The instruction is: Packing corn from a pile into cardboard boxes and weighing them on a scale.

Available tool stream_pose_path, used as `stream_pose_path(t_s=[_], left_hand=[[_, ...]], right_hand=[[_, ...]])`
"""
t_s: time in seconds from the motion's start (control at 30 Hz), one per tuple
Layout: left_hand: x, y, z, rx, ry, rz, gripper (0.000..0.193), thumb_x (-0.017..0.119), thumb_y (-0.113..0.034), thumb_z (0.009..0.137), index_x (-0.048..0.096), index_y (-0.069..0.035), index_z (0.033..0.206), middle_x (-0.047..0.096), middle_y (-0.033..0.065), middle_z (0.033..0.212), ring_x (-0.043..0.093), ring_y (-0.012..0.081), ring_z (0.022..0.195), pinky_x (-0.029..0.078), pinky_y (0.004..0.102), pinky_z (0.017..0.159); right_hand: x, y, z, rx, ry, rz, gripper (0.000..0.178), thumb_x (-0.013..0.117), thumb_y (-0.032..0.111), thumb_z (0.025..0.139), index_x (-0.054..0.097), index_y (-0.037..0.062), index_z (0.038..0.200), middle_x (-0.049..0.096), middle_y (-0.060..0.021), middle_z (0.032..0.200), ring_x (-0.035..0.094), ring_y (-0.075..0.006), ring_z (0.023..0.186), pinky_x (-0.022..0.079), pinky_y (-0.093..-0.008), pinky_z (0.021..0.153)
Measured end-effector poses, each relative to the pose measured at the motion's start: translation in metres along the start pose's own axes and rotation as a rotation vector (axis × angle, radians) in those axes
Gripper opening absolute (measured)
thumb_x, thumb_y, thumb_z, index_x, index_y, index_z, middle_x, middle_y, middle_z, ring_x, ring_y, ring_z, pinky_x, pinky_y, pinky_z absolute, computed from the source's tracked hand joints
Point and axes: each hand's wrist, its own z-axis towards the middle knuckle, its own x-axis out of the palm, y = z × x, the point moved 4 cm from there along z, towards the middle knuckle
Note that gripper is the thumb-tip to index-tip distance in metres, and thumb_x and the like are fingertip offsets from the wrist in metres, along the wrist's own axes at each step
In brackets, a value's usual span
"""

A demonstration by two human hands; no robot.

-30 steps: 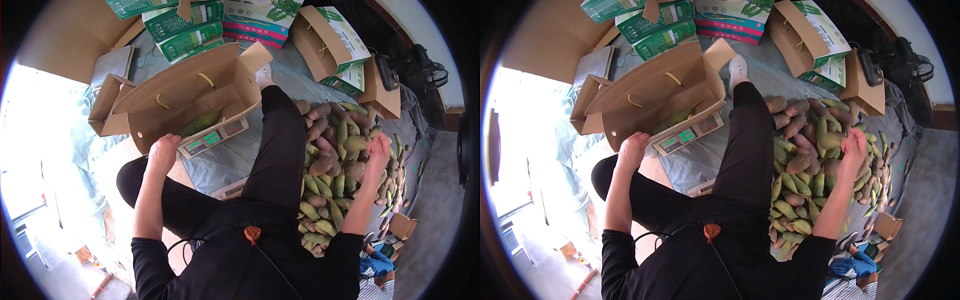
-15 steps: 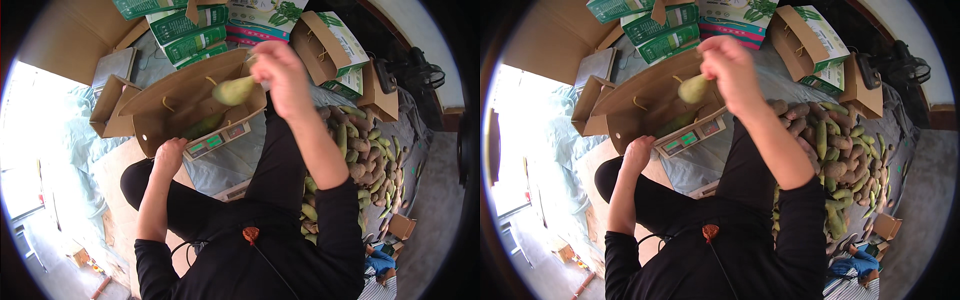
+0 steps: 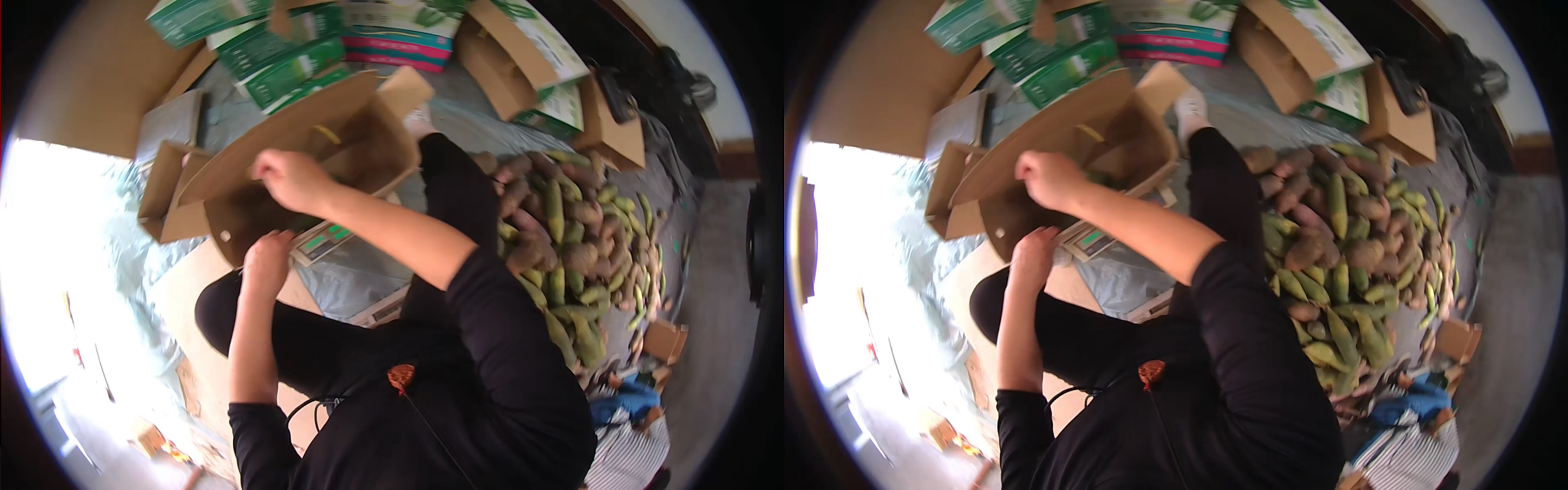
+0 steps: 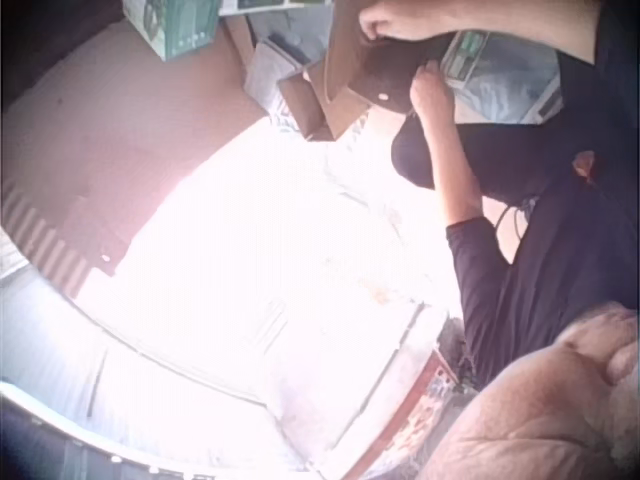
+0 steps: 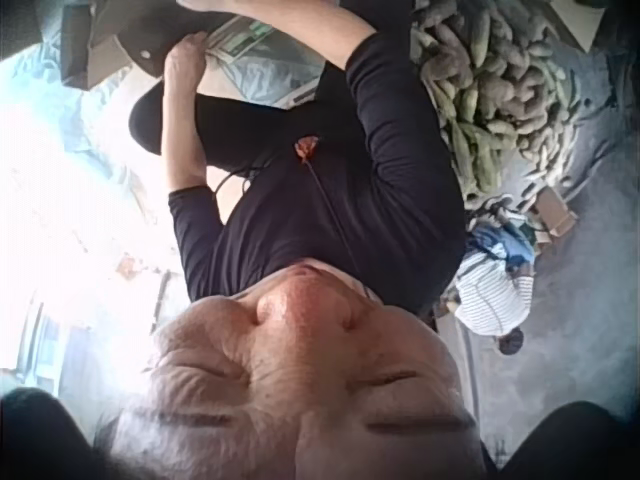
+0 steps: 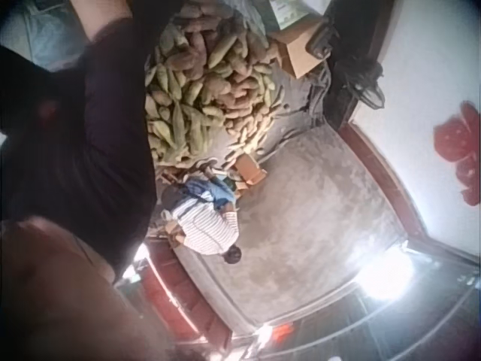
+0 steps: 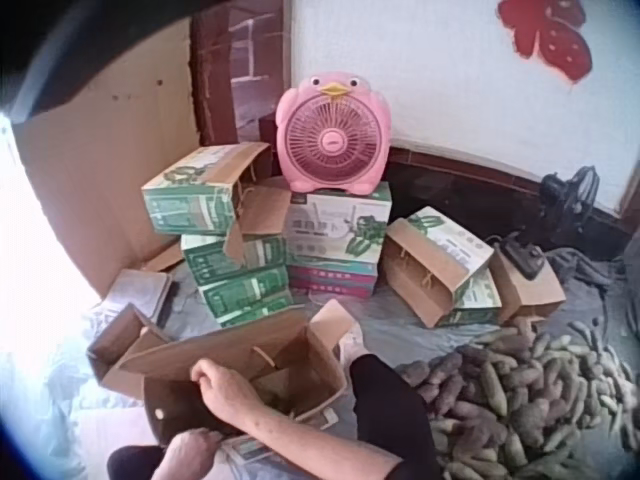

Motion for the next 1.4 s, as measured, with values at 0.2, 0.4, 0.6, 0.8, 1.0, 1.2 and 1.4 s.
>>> stream_pose_path(t_s=[0.2,0.4,0.6,0.8,1.0,1.2,1.4], left_hand=[[0.000,0.000,-0.002,0.001,0.035,-0.054,0.023,0.052,-0.006,0.082,0.062,-0.003,0.101,0.062,0.0203,0.091,0.059,0.0391,0.086,0.047,0.0460,0.074],[-0.004,-0.007,0.003,-0.034,0.062,-0.026,0.019,0.053,-0.007,0.083,0.061,-0.001,0.100,0.061,0.0217,0.091,0.058,0.0403,0.088,0.045,0.0465,0.075],[-0.002,-0.002,0.007,-0.022,0.062,-0.052,0.020,0.052,-0.002,0.080,0.059,0.001,0.099,0.061,0.0224,0.092,0.057,0.0406,0.088,0.045,0.0458,0.076],[0.003,0.005,0.006,-0.113,0.081,0.019,0.029,0.054,-0.007,0.081,0.060,-0.004,0.109,0.062,0.0192,0.103,0.059,0.0381,0.096,0.047,0.0438,0.082],[-0.011,-0.011,0.006,-0.098,0.013,-0.047,0.021,0.057,-0.004,0.080,0.062,-0.005,0.101,0.062,0.0158,0.096,0.059,0.0361,0.092,0.048,0.0426,0.079],[-0.012,-0.005,0.000,-0.141,0.017,-0.046,0.019,0.058,-0.007,0.082,0.063,-0.007,0.100,0.063,0.0137,0.093,0.061,0.0336,0.090,0.049,0.0415,0.078],[-0.004,-0.002,0.004,-0.131,0.051,-0.038,0.018,0.054,-0.009,0.084,0.063,-0.006,0.099,0.063,0.0155,0.095,0.060,0.0354,0.090,0.049,0.0434,0.078]], right_hand=[[-0.022,-0.004,-0.002,-0.041,-0.171,-0.079,0.015,0.058,0.010,0.079,0.064,0.0083,0.093,0.065,-0.0136,0.086,0.061,-0.0337,0.086,0.048,-0.0439,0.080],[-0.132,0.038,-0.057,-0.182,-0.300,0.009,0.010,0.061,0.008,0.081,0.064,0.0038,0.089,0.063,-0.0102,0.082,0.061,-0.0264,0.080,0.048,-0.0360,0.072],[-0.257,-0.006,-0.158,0.066,-0.697,-0.118,0.010,0.059,0.007,0.088,0.065,0.0029,0.096,0.066,-0.0055,0.088,0.061,-0.0111,0.078,0.049,-0.0254,0.069],[-0.317,-0.090,-0.290,0.448,-0.886,-0.260,0.011,0.060,0.006,0.085,0.066,0.0034,0.094,0.065,-0.0057,0.086,0.060,-0.0122,0.080,0.048,-0.0259,0.073],[-0.297,-0.052,-0.245,0.371,-0.759,-0.045,0.012,0.058,0.006,0.090,0.063,0.0016,0.100,0.063,0.0003,0.090,0.057,-0.0060,0.083,0.045,-0.0208,0.075],[-0.184,0.023,-0.091,0.097,-0.195,-0.040,0.015,0.061,0.016,0.086,0.065,0.0052,0.096,0.067,-0.0079,0.086,0.063,-0.0165,0.077,0.049,-0.0282,0.070],[-0.049,0.008,0.006,0.198,0.125,-0.400,0.028,0.064,0.038,0.080,0.069,0.0107,0.084,0.067,-0.0099,0.078,0.065,-0.0290,0.077,0.051,-0.0376,0.068]])
